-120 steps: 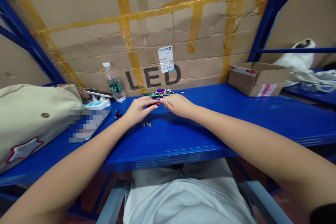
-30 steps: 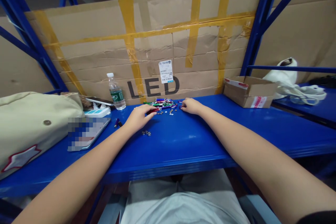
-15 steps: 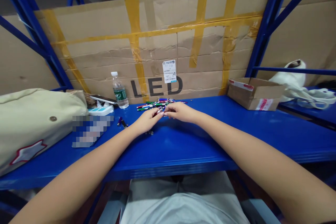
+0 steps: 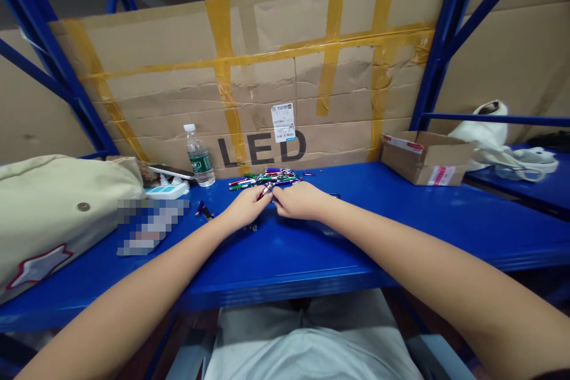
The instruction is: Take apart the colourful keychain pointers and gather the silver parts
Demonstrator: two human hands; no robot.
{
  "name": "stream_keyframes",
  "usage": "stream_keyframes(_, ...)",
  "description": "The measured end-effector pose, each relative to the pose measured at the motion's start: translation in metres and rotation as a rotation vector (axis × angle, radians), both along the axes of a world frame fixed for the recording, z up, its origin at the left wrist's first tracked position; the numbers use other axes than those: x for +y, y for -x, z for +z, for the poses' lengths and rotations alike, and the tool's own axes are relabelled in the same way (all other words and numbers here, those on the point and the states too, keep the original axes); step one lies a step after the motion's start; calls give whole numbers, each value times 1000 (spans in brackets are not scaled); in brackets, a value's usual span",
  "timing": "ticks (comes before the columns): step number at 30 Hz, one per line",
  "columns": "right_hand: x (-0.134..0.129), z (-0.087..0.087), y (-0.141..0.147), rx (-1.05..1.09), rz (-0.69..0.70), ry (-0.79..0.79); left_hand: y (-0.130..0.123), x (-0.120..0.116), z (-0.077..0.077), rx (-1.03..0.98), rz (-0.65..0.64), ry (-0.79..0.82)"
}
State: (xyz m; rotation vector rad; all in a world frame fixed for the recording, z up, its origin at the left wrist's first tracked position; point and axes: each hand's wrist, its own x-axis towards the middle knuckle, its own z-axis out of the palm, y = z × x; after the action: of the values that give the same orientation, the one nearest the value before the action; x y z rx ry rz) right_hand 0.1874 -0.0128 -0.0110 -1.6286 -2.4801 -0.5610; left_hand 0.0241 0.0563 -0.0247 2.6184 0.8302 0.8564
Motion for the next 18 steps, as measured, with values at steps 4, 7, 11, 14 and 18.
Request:
stream_keyframes(4, -2, 2, 5, 7, -45, 0, -2, -2, 3, 7, 35, 6)
stream_keyframes(7, 1, 1, 3, 18, -75, 17, -2, -4, 4, 7, 36, -2)
stream_keyframes(11, 9, -3, -5, 74, -89, 45, 1, -2, 2, 52, 43, 2)
stream_keyframes(14, 15, -4, -13, 163, -97, 59, 3, -1, 0, 136, 32, -3)
stream_keyframes(18, 18, -4, -17, 265, -61, 58, 4, -2, 0, 188, -21, -5)
